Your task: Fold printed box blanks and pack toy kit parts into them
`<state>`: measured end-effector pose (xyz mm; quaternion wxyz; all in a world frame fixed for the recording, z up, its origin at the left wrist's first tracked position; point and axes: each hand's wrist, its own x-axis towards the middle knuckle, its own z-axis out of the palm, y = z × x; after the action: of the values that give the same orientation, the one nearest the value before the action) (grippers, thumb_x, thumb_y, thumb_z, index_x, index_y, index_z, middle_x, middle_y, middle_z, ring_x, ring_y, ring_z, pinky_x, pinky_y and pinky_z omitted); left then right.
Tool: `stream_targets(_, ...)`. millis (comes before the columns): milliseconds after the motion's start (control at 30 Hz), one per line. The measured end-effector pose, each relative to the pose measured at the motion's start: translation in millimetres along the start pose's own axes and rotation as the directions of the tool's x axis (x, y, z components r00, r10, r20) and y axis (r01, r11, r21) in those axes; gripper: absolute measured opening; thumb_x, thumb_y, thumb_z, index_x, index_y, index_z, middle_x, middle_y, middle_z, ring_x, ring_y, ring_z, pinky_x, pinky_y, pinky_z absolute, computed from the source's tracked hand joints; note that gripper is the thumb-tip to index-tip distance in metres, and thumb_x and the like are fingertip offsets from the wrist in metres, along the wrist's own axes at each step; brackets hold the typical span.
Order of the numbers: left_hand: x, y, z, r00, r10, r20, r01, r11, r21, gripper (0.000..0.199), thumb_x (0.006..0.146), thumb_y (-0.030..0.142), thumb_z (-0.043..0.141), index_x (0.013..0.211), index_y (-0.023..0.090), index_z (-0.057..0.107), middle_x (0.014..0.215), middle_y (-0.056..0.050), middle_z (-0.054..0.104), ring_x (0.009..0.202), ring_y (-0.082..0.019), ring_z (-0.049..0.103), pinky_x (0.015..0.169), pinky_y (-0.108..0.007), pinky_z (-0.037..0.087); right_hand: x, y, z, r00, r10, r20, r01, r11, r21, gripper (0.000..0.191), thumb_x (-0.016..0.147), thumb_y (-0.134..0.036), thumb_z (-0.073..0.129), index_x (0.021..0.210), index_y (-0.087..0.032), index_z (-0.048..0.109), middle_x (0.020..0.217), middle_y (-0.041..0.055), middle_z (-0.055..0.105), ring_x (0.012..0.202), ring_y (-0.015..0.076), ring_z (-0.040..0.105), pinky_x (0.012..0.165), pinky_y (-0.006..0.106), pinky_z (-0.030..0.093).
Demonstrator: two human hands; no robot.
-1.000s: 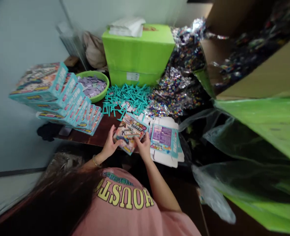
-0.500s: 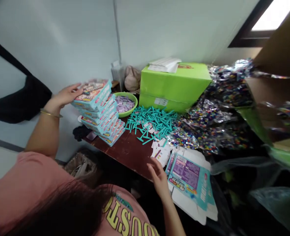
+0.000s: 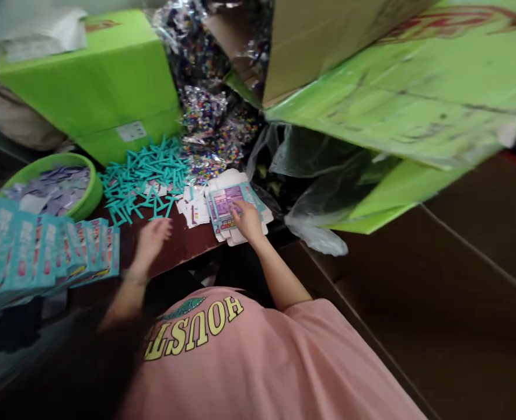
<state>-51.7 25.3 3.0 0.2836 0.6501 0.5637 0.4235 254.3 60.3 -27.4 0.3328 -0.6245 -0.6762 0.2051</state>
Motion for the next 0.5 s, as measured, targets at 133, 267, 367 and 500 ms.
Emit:
stream_targets(133, 11.1, -13.6, 109.5, 0.936, -0.225, 0.270, 0.227, 0.974, 0.022, 0.037, 0.099, 0.050, 0.058, 0.086, 0.016, 0.059, 0.060, 0.002, 0.059, 0.042, -0.010, 0.048, 0.045, -0.022, 0.037, 9.6, 34.5, -8.2, 0.956, 0.272, -0.111, -0.293, 0.917, -0.270, 0.062, 0.093, -0.040, 0.069, 0.143, -0.005, 0.058, 0.141, 0.0286, 0.060, 0.129, 0.0417, 0.053, 0.108, 0.059, 0.044)
stream_targets(267, 21.9, -19.4, 146.8, 0.888, -0.311, 0.337, 0.301, 0.950, 0.084, 0.038, 0.090, 0.048, 0.065, 0.070, 0.021, 0.047, 0.050, 0.005, 0.047, 0.046, -0.011, 0.043, 0.048, -0.023, 0.029, 12.6, 54.9, -10.3, 0.951, 0.304, -0.049, -0.305, 0.908, -0.289, 0.052, 0.096, -0.040, 0.064, 0.138, -0.009, 0.063, 0.132, 0.0244, 0.064, 0.122, 0.0383, 0.056, 0.106, 0.052, 0.046)
stream_targets(367, 25.4, -21.0, 139.8, 0.884, -0.294, 0.363, 0.280, 0.956, 0.090, 0.040, 0.089, 0.049, 0.064, 0.065, 0.021, 0.046, 0.052, 0.004, 0.047, 0.052, -0.012, 0.044, 0.053, -0.024, 0.030, 16.8, 56.8, -11.5, 0.959, 0.275, -0.066, -0.283, 0.945, -0.163, 0.045, 0.094, -0.038, 0.064, 0.132, -0.013, 0.069, 0.123, 0.0201, 0.068, 0.116, 0.0346, 0.060, 0.105, 0.049, 0.048)
stream_targets(500, 24.0, -19.0, 128.1, 0.916, -0.232, 0.328, 0.216, 0.973, 0.085, 0.046, 0.091, 0.053, 0.062, 0.062, 0.020, 0.047, 0.051, 0.004, 0.044, 0.051, -0.011, 0.042, 0.052, -0.025, 0.031, 22.1, 39.7, -20.4, 0.973, 0.159, -0.167, -0.147, 0.986, 0.081, 0.038, 0.094, -0.038, 0.061, 0.122, -0.015, 0.072, 0.118, 0.0161, 0.073, 0.109, 0.0314, 0.065, 0.100, 0.046, 0.052)
